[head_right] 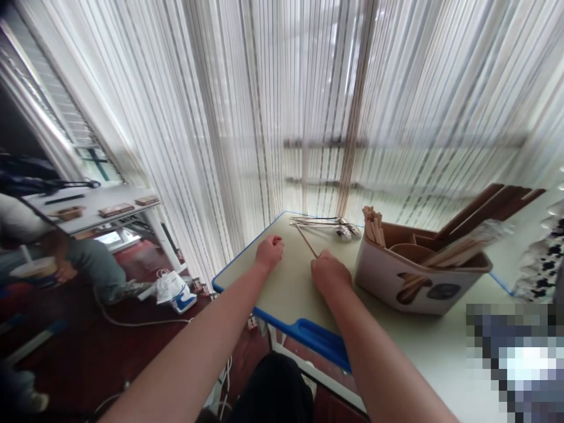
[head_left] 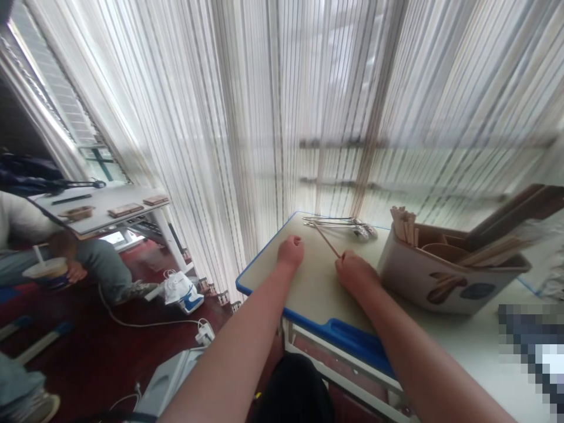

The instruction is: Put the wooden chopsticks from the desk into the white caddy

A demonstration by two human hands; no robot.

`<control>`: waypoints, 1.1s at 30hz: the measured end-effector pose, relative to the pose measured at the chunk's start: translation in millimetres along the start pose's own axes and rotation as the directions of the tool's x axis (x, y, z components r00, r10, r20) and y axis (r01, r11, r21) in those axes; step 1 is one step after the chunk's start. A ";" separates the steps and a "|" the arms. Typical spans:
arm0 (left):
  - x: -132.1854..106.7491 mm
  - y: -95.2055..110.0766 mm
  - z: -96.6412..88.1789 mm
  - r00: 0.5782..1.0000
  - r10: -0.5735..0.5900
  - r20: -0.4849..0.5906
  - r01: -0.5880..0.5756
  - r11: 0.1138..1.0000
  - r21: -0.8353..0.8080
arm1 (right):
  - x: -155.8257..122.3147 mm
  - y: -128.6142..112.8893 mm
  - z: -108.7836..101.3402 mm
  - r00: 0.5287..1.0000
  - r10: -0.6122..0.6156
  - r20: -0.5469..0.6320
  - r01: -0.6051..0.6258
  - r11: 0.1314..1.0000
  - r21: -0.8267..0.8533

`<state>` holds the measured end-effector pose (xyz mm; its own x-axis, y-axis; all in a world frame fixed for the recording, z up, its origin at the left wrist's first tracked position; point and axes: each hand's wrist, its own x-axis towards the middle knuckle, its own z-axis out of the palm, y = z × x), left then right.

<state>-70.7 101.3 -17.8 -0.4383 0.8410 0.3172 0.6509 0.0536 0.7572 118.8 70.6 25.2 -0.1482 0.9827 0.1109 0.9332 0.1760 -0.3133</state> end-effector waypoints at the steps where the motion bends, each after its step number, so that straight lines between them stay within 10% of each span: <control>1: -0.9 0.3 -0.4 1.000 0.008 0.003 -0.008 1.000 -0.001 | 0.6 0.6 2.9 0.999 -0.020 -0.048 0.023 0.997 0.069; 5: -6.3 5.6 -4.8 0.998 0.058 0.009 -0.058 0.998 0.009 | -1.3 -0.2 7.9 0.946 -0.209 -0.249 0.285 0.901 0.327; 9: -14.9 13.9 -12.3 0.996 0.083 0.015 -0.084 0.991 0.102 | -22.1 -3.7 -15.3 0.923 -0.142 -0.359 0.344 0.725 0.597; 16: -35.6 49.5 -12.3 0.984 0.176 -0.012 -0.175 0.983 0.051 | -85.6 20.3 -162.3 0.898 -0.324 -0.297 0.402 0.334 0.852; 20: -46.6 102.1 13.1 0.917 0.372 -0.144 -0.398 0.880 -0.259 | -105.4 53.4 -232.6 0.869 -0.471 -0.150 0.329 0.326 0.886; 24: -59.6 140.4 51.8 0.936 0.296 -0.190 -0.349 0.844 -0.408 | -108.8 79.5 -245.1 0.894 -0.308 -0.324 0.430 0.389 0.815; 33: -78.6 127.1 84.7 0.876 0.450 0.174 -0.409 0.884 -0.227 | -103.1 117.5 -246.0 0.907 -0.015 -0.422 0.356 0.562 0.747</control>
<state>99.0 87.6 5.1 0.0168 0.8548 0.5188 0.6141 -0.4183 0.6693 324.2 -24.1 209.0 -0.0099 0.8643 0.5029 0.2272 0.4917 -0.8406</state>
